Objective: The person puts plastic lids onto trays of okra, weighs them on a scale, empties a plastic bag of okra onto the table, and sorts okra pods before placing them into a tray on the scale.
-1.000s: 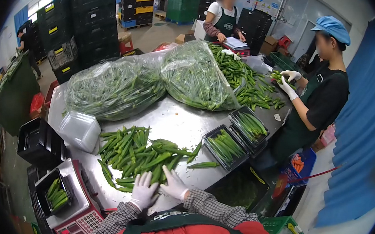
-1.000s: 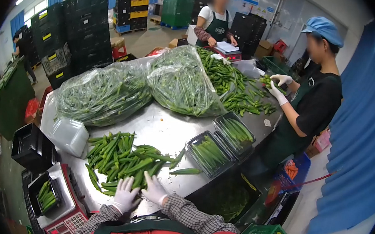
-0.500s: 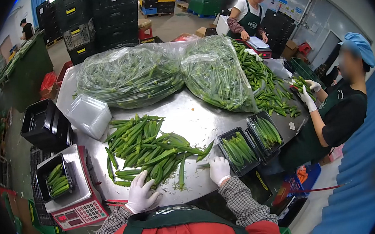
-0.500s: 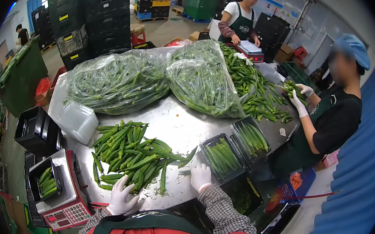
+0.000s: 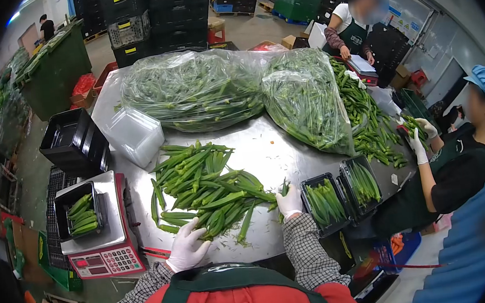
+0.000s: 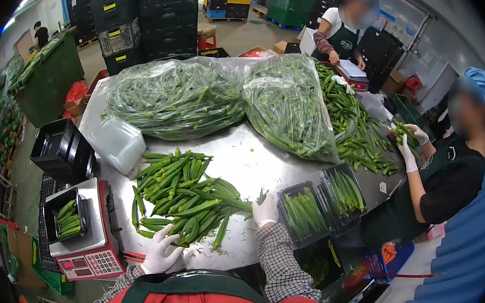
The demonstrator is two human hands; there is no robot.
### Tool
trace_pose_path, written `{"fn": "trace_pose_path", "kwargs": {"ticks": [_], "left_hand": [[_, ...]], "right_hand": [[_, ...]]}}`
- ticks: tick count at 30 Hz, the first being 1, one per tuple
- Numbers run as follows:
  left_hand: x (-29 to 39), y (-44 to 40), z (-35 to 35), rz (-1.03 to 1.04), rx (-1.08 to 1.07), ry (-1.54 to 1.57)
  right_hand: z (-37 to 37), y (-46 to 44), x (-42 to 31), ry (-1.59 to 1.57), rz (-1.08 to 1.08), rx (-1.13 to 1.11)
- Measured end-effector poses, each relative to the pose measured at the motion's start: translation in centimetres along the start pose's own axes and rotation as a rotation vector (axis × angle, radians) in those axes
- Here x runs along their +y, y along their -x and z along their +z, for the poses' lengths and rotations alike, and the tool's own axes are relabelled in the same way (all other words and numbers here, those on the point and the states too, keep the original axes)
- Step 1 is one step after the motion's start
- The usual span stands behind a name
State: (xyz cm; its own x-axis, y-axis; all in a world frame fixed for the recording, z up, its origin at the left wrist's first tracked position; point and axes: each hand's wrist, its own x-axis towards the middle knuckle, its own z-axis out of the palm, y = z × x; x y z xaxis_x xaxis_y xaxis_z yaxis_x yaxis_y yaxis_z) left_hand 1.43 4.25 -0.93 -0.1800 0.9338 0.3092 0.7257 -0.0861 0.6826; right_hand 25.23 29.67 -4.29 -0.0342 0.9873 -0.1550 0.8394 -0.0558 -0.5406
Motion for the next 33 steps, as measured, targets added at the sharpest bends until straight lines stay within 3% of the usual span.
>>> {"fn": "trace_pose_path", "kwargs": {"ticks": [4,6,8,10,11,15,19,22,23,24,26,28,29,30,32,33], "left_hand": [[0.1,0.1,-0.1,-0.023,-0.017,0.012],[0.2,-0.2,-0.3,-0.002,0.006,0.017],[0.2,0.0,-0.2,-0.003,0.009,0.013],[0.2,0.2,-0.1,-0.043,-0.006,0.023],[0.2,0.0,0.0,-0.035,-0.008,0.027],[0.8,-0.4,-0.7,-0.050,0.001,0.069],[2.0,-1.9,-1.4,-0.190,-0.052,0.395],[4.5,-4.5,-0.6,-0.441,-0.185,1.054],[3.6,-4.7,0.9,-0.415,-0.240,1.149],[4.3,-5.1,0.4,-0.540,-0.245,1.007],[2.7,-4.2,0.6,-0.660,-0.203,1.189],[2.6,-3.4,-0.9,-0.835,-0.087,1.366],[1.6,-2.5,-1.0,-0.813,-0.014,1.479],[0.1,-1.6,-0.9,-0.798,0.038,1.520],[-0.2,-1.1,-0.9,-0.807,0.103,1.599],[0.8,-1.3,-1.0,-0.801,0.090,1.612]], "right_hand": [[0.6,-0.8,-0.2,-0.099,0.103,-0.082],[5.3,-2.1,3.2,-0.544,-0.011,-0.035],[6.1,-0.2,2.0,-0.496,-0.122,-0.240],[5.3,3.5,-1.9,-0.400,-0.152,-0.196],[5.3,4.6,-3.0,-0.375,-0.308,-0.117],[2.5,6.7,-6.4,-0.528,-0.318,-0.309],[-0.6,7.4,-9.2,-0.802,-0.271,-0.506],[-0.6,11.3,-12.9,-0.996,-0.375,-0.669],[0.3,12.7,-13.4,-0.935,-0.491,-0.610],[0.9,13.4,-13.7,-0.870,-0.605,-0.548],[0.4,12.6,-13.3,-0.820,-0.624,-0.484],[-0.5,10.4,-11.7,-0.622,-0.611,-0.382],[-1.2,9.4,-10.8,-0.440,-0.529,-0.277],[-0.1,7.5,-8.4,-0.123,-0.598,-0.115],[2.5,6.3,-5.8,0.040,-0.419,-0.195],[3.7,6.2,-4.7,-0.009,-0.445,-0.158]]}}
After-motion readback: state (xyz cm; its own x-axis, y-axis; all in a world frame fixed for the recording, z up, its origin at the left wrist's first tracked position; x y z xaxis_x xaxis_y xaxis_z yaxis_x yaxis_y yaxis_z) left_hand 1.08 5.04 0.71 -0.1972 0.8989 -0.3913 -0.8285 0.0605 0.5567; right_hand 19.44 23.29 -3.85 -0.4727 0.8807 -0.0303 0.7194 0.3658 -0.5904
